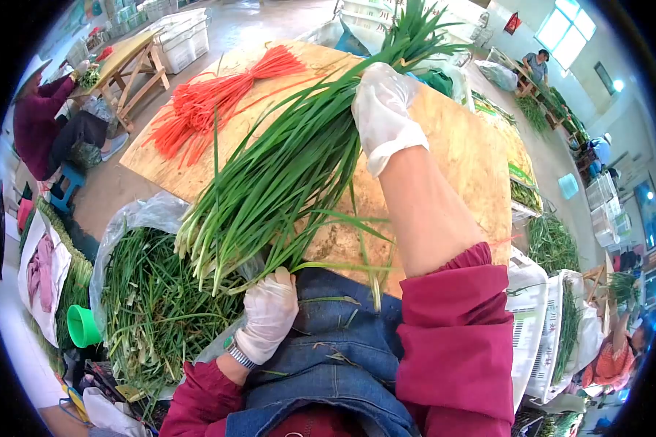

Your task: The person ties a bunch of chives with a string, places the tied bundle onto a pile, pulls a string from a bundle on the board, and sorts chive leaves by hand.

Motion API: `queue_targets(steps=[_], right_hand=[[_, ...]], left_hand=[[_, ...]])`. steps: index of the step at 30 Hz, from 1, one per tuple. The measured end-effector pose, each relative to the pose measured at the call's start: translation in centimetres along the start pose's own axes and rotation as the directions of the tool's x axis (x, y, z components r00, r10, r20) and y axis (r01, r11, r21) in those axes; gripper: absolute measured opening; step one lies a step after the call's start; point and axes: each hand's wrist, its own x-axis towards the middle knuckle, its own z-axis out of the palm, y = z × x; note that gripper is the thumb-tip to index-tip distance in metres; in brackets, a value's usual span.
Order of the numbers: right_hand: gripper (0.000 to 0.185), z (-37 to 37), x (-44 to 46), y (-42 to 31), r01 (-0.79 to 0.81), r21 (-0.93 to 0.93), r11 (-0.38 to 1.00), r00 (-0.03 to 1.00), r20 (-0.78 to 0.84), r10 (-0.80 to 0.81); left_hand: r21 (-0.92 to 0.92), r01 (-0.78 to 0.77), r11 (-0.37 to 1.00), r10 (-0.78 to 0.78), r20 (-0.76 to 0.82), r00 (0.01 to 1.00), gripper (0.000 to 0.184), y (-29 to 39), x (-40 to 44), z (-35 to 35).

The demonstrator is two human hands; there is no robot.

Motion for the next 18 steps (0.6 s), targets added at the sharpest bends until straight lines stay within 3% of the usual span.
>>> queue_targets(steps=[1,4,9,12,14,15,16,17,18], right_hand=[[0.011,-2.3,-0.3,-1.8,0.003,-0.122,0.992,0.998,0.06,0.004],[0.013,-5.4,-0.8,-4.3,0.052,-0.409,0.911,0.976,0.213,0.04],[0.008,-2.7,0.2,-3.1,0.003,-0.408,0.913,0.986,0.154,0.065],[0.007,-0.4,1.1,-1.9,-0.036,-0.371,0.928,0.99,0.114,0.084],[0.008,-1.5,1.2,-2.8,-0.067,-0.373,0.925,0.98,0.151,0.132],[0.008,-4.5,0.8,-4.7,-0.074,-0.406,0.911,0.948,0.255,0.191],[0.012,-5.3,0.9,-5.5,-0.074,-0.447,0.891,0.922,0.309,0.232],[0.015,-5.8,0.9,-6.0,-0.069,-0.486,0.871,0.892,0.36,0.272],[0.019,-6.0,0.8,-6.2,-0.059,-0.523,0.851,0.858,0.409,0.311]], left_hand=[[-0.085,-0.002,0.996,-0.001,-0.031,1.0,0.019,-0.4,0.2,0.1],[-0.255,-0.01,0.967,-0.033,-0.166,0.986,0.021,-0.7,1.4,-1.7],[-0.229,-0.126,0.965,0.097,-0.132,0.986,0.014,-1.5,2.1,-2.1],[-0.383,-0.08,0.92,0.046,-0.097,0.994,0.008,-3.7,0.6,-5.4],[-0.381,-0.19,0.905,0.073,-0.3,0.951,0.013,-7.4,-2.5,-7.6],[-0.379,-0.092,0.921,0.046,-0.13,0.991,0.018,-9.8,-4.4,-8.7],[-0.283,0.001,0.959,0.001,0.007,1.0,0.018,-12.6,-6.8,-9.3],[0.156,0.046,0.987,-0.059,0.077,0.995,0.022,-14.0,-8.8,-10.3],[0.319,0.078,0.944,-0.112,0.088,0.99,0.029,-17.6,-12.9,-8.2]])
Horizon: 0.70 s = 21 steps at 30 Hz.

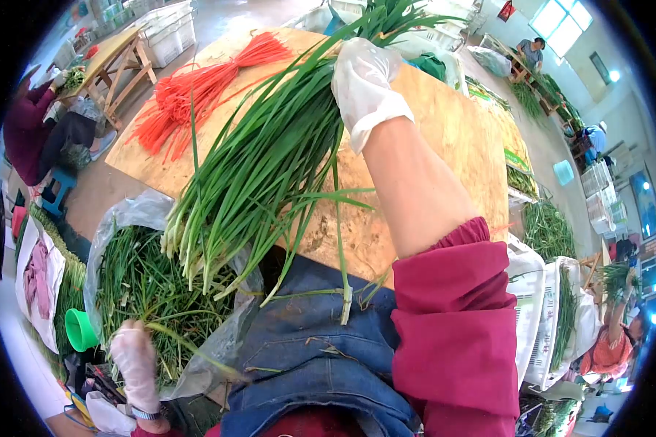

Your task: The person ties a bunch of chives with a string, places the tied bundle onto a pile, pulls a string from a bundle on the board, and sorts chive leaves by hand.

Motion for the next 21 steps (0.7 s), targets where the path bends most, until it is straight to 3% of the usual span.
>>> queue_targets(steps=[1,2,3,4,5,6,7,8,10,12,13,14,15,16,17,18,20,21], right_hand=[[0.02,0.1,-0.1,0.1,-0.001,0.003,1.0,1.0,-0.014,0.001],[0.022,0.1,-0.2,0.2,-0.002,0.007,1.0,1.0,-0.031,0.002],[0.023,0.1,-0.3,0.2,-0.001,0.008,1.0,0.999,-0.048,0.002],[0.025,0.0,-0.3,0.0,0.005,0.005,1.0,0.998,-0.066,-0.004],[0.025,-0.6,-1.0,-0.2,0.02,-0.046,0.999,0.999,-0.043,-0.022],[0.016,-0.4,-0.9,-0.1,0.06,-0.108,0.992,0.989,-0.125,-0.074],[0.008,0.4,-0.8,0.1,0.092,-0.175,0.98,0.971,-0.201,-0.127],[0.002,1.8,-0.4,0.5,0.116,-0.243,0.963,0.945,-0.272,-0.183],[0.007,7.0,5.1,1.6,0.078,-0.232,0.969,0.901,-0.401,-0.169],[0.025,8.7,6.8,3.2,0.07,-0.009,0.997,0.909,-0.412,-0.068],[0.015,11.8,9.8,3.2,0.241,0.282,0.929,0.886,-0.454,-0.092],[0.006,14.9,12.8,3.3,0.404,0.526,0.748,0.861,-0.495,-0.117],[0.007,16.1,13.2,3.1,0.456,0.601,0.657,0.798,-0.602,-0.003],[0.01,14.5,12.0,2.4,0.342,0.817,0.464,0.89,-0.44,0.118],[0.014,13.0,10.8,1.7,0.207,0.962,0.177,0.939,-0.246,0.24],[0.019,11.4,9.6,0.9,0.092,0.99,-0.111,0.938,-0.049,0.343],[0.024,6.8,4.7,0.7,-0.123,0.77,-0.626,0.938,0.297,0.18],[0.008,6.8,4.7,1.1,-0.134,0.848,-0.513,0.955,0.248,0.161]], left_hand=[[0.082,0.202,0.976,-0.218,0.314,0.924,0.033,0.1,0.8,-0.8],[0.222,0.358,0.907,-0.419,0.567,0.709,0.037,0.5,1.9,-1.5],[-0.12,0.254,0.96,-0.209,0.303,0.93,0.043,2.2,2.7,-2.1],[-0.398,0.03,0.917,-0.059,-0.061,0.996,0.049,4.8,3.7,-3.1],[-0.484,-0.175,0.858,0.156,-0.079,0.985,0.047,7.4,5.9,-4.7],[-0.625,-0.298,0.722,0.331,-0.067,0.941,0.044,10.3,8.8,-6.9],[-0.585,-0.485,0.65,0.409,-0.268,0.872,0.04,13.1,10.1,-6.8],[-0.575,-0.599,0.558,0.539,-0.298,0.788,0.041,15.7,11.7,-6.9],[-0.316,-0.834,0.452,0.631,-0.547,0.55,0.044,20.7,14.0,-4.7],[-0.327,-0.905,0.272,0.626,-0.654,0.425,0.046,24.9,16.2,-2.8],[-0.314,-0.917,0.245,0.644,-0.655,0.396,0.047,25.3,16.6,-2.6],[-0.301,-0.929,0.217,0.66,-0.656,0.366,0.047,25.7,17.0,-2.5],[-0.278,-0.927,0.251,0.706,-0.603,0.372,0.048,25.6,17.0,-2.5],[-0.256,-0.924,0.283,0.747,-0.546,0.38,0.049,25.2,17.1,-3.1],[-0.41,-0.888,0.206,0.711,-0.561,0.424,0.047,23.9,16.6,-3.4],[-0.601,-0.787,0.139,0.685,-0.516,0.514,0.042,21.8,15.8,-4.0],[-0.716,-0.661,0.225,0.637,-0.405,0.656,0.043,15.4,12.0,-4.5],[-0.771,-0.551,0.319,0.617,-0.272,0.739,0.044,11.8,10.0,-5.0]])
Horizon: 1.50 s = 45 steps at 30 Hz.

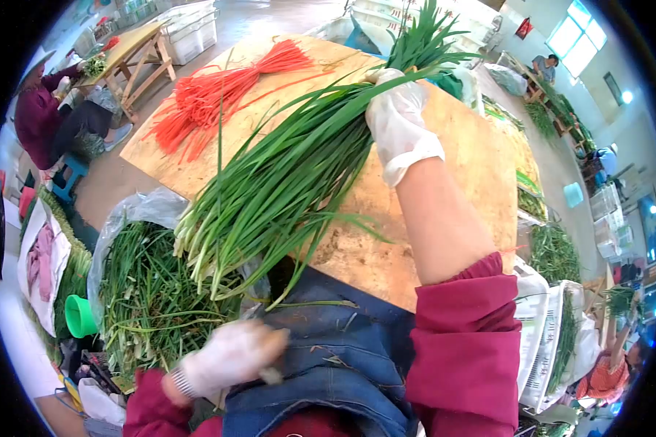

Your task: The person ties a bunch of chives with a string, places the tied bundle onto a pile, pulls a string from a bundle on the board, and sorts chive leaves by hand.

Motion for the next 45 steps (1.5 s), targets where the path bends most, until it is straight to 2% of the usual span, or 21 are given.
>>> queue_targets(steps=[1,2,3,4,5,7,8,10,11,13,19,27,29,31,34,36,37,39,40,43,45], right_hand=[[0.008,-0.2,0.3,0.3,-0.008,0.03,1.0,1.0,-0.024,0.008],[0.008,-0.3,0.7,0.6,-0.015,0.056,0.998,0.999,-0.047,0.018],[0.008,-0.5,1.2,0.9,-0.021,0.077,0.997,0.997,-0.067,0.026],[0.024,-1.9,2.4,1.7,-0.029,0.027,0.999,0.996,0.084,0.027],[0.019,-1.9,2.3,1.8,0.016,-0.021,1.0,0.997,0.074,-0.014],[0.014,-2.4,1.0,1.5,-0.106,0.122,0.987,0.987,0.136,0.089],[0.015,-2.7,0.3,1.3,-0.096,0.104,0.99,0.987,0.136,0.081],[0.019,-3.5,-0.1,1.5,-0.074,0.092,0.993,0.986,0.159,0.058],[0.019,-3.6,-0.5,1.6,-0.032,0.093,0.995,0.993,0.118,0.02],[0.017,-3.5,-1.4,1.4,-0.033,0.13,0.991,0.998,0.052,0.027],[0.013,-4.5,-3.7,1.1,-0.054,0.106,0.993,0.996,0.071,0.047],[0.006,-5.5,-2.7,2.3,-0.147,0.211,0.966,0.988,0.078,0.133],[0.007,-5.9,-3.2,2.2,-0.109,0.13,0.986,0.994,0.038,0.105],[0.008,-6.4,-3.2,2.2,-0.052,-0.014,0.999,0.998,-0.042,0.051],[0.014,-6.0,-4.2,1.9,-0.061,0.021,0.998,0.99,-0.127,0.063],[0.016,-6.1,-5.4,1.7,0.011,-0.113,0.994,1.0,-0.009,-0.012],[0.018,-6.3,-5.2,1.8,0.077,-0.186,0.979,0.994,0.09,-0.061],[0.025,-6.7,-4.9,1.8,-0.025,-0.035,0.999,0.996,0.085,0.028],[0.026,-5.9,-6.3,0.9,0.005,-0.191,0.982,0.998,-0.053,-0.015],[0.024,-6.2,-5.8,1.5,0.0,-0.08,0.997,0.993,-0.115,-0.009],[0.021,-6.6,-6.1,1.5,-0.018,-0.056,0.998,0.993,-0.117,0.011]], left_hand=[[-0.105,0.09,0.99,-0.102,-0.107,0.989,0.048,-0.5,-4.3,-0.8],[0.068,0.297,0.953,-0.286,-0.135,0.949,0.038,0.2,-7.5,-2.6],[0.3,0.586,0.753,-0.638,0.114,0.762,0.029,0.4,-10.0,-4.3],[0.377,0.71,0.595,-0.786,0.089,0.612,0.029,-0.4,-14.2,-4.8],[0.445,0.798,0.407,-0.899,0.043,0.435,0.029,-1.0,-17.6,-4.8],[0.651,0.732,0.2,-0.914,-0.145,0.379,0.038,-1.2,-18.1,-4.8],[0.587,0.787,0.193,-0.93,-0.145,0.337,0.046,-1.2,-16.8,-4.7],[0.273,0.789,0.55,-0.788,-0.142,0.599,0.049,-0.7,-11.4,-5.3],[0.181,0.662,0.728,-0.597,-0.308,0.741,0.041,-0.9,-9.5,-4.3],[0.324,0.531,0.783,-0.38,-0.426,0.821,0.031,-1.1,-5.4,-3.0],[0.39,0.499,0.774,-0.276,-0.502,0.82,0.024,-7.0,-0.2,-0.4],[0.124,0.556,0.822,-0.365,-0.637,0.68,0.007,-5.2,-8.0,-3.2],[0.268,0.831,0.488,-0.601,-0.587,0.543,0.005,-5.0,-14.1,-4.1],[0.565,0.825,0.025,-0.78,-0.505,0.369,0.005,-5.7,-22.2,-3.5],[0.584,0.789,0.191,-0.628,-0.546,0.555,0.016,-2.7,-18.8,-2.3],[0.262,0.662,0.702,-0.576,-0.336,0.745,0.021,0.4,-9.8,-3.0],[0.151,0.578,0.802,-0.507,-0.338,0.793,0.025,1.1,-7.5,-1.3],[0.216,0.469,0.856,-0.377,-0.359,0.854,0.024,2.3,-2.3,-0.7],[0.273,0.528,0.804,-0.409,-0.389,0.825,0.023,1.2,-1.0,0.2],[0.39,0.604,0.695,-0.474,-0.383,0.793,0.006,-2.7,-0.2,2.4],[0.266,0.582,0.768,-0.487,-0.348,0.801,0.005,-3.5,-0.9,2.9]])
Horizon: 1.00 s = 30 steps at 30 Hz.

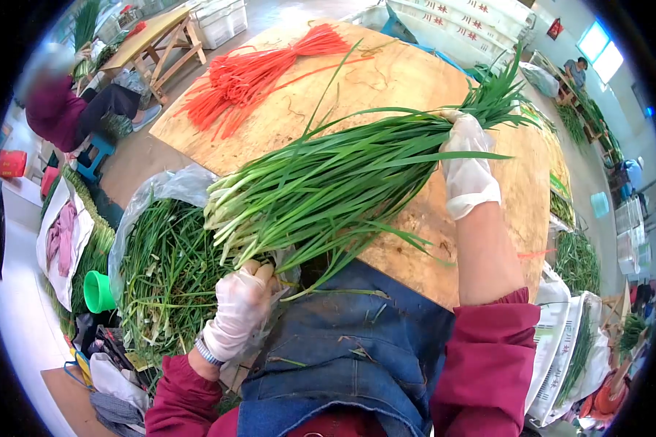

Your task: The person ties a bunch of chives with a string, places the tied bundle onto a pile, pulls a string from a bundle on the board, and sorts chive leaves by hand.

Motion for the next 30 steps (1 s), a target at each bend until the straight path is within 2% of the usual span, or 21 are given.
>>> queue_targets(steps=[2,3,4,5,6,7,10,11,12,13,14,16,17,18,19,20,21,24,26,28,30], right_hand=[[0.019,0.2,0.0,0.0,-0.053,0.07,0.996,0.999,0.0,0.053],[0.018,0.0,0.0,0.1,-0.03,0.064,0.998,0.997,0.077,0.025],[0.018,0.0,0.0,0.2,-0.027,0.058,0.998,0.998,0.058,0.024],[0.018,0.0,0.1,0.3,-0.024,0.052,0.998,0.999,0.04,0.022],[0.018,0.0,0.0,0.2,-0.02,0.046,0.999,1.0,0.021,0.019],[0.018,0.0,0.0,0.2,-0.006,0.02,1.0,1.0,0.03,0.005],[0.018,-0.1,0.0,0.2,0.014,-0.009,1.0,0.999,0.03,-0.013],[0.018,0.0,0.0,0.2,0.004,0.015,1.0,1.0,0.012,-0.004],[0.018,0.1,-0.1,0.2,-0.005,0.038,0.999,1.0,-0.005,0.005],[0.017,-0.1,-0.1,0.1,-0.015,-0.023,1.0,1.0,0.011,0.016],[0.016,0.0,0.2,0.2,-0.038,0.045,0.998,0.999,0.012,0.038],[0.014,0.3,1.2,0.6,-0.084,0.181,0.98,0.996,0.019,0.082],[0.014,0.2,1.6,0.7,-0.067,0.156,0.985,0.998,0.028,0.063],[0.013,-0.2,2.0,0.9,-0.052,0.134,0.99,0.998,0.034,0.047],[0.013,-0.4,2.3,1.0,-0.036,0.112,0.993,0.999,0.044,0.031],[0.013,-0.5,2.8,1.2,-0.047,0.129,0.991,0.998,0.041,0.042],[0.014,-0.1,2.6,1.1,-0.058,0.145,0.988,0.998,0.04,0.053],[0.012,-0.2,1.5,0.9,-0.041,0.129,0.991,0.999,0.012,0.039],[0.007,0.1,1.5,0.6,-0.057,0.166,0.984,0.998,0.022,0.054],[0.008,0.5,1.4,0.5,-0.039,0.183,0.982,0.999,-0.013,0.042],[0.009,0.5,1.1,0.3,-0.015,0.194,0.981,0.998,-0.062,0.028]], left_hand=[[-0.366,0.008,0.93,-0.036,-0.068,0.997,0.007,-0.9,-0.5,0.9],[-0.535,0.004,0.845,-0.065,-0.095,0.993,0.009,-0.9,-0.5,0.8],[-0.679,0.206,0.704,-0.226,0.06,0.972,0.008,-0.7,-0.6,0.5],[-0.765,0.396,0.508,-0.348,0.238,0.907,0.008,-0.4,-0.7,-0.2],[-0.785,0.556,0.273,-0.419,0.424,0.803,0.008,-0.1,-0.7,-0.9],[-0.763,0.621,0.181,-0.443,0.501,0.744,0.009,-0.2,-0.6,-1.2],[-0.69,0.723,0.037,-0.474,0.625,0.621,0.014,-0.7,-0.5,-1.7],[-0.677,0.719,0.156,-0.474,0.587,0.656,0.014,-0.4,-0.2,-2.2],[-0.687,0.655,0.314,-0.494,0.471,0.731,0.013,-0.6,-0.4,-1.8],[-0.67,0.577,0.467,-0.491,0.346,0.799,0.012,-1.0,-1.0,-1.2],[-0.627,0.488,0.608,-0.463,0.219,0.859,0.012,-1.5,-1.5,-1.0],[-0.459,0.517,0.722,-0.463,0.235,0.855,0.016,-3.8,-3.6,-2.7],[-0.385,0.488,0.783,-0.441,0.21,0.873,0.014,-6.3,-5.8,-3.1],[-0.234,0.621,0.748,-0.569,0.257,0.781,0.013,-7.6,-7.1,-4.8],[0.123,0.573,0.81,-0.586,0.177,0.79,0.01,-9.7,-9.5,-5.5],[0.536,0.506,0.675,-0.686,0.203,0.699,0.005,-12.5,-12.4,-5.3],[0.634,0.422,0.648,-0.647,0.166,0.744,0.003,-12.4,-13.2,-6.7],[0.225,0.429,0.875,-0.435,-0.025,0.9,0.011,-8.1,-11.9,-6.3],[-0.138,0.11,0.984,-0.119,-0.057,0.991,0.016,-3.8,-8.0,-5.2],[-0.139,-0.009,0.99,0.0,-0.066,0.998,0.019,0.2,-3.4,-5.1],[-0.149,0.065,0.987,-0.068,-0.015,0.998,0.018,1.4,-0.5,-3.0]])
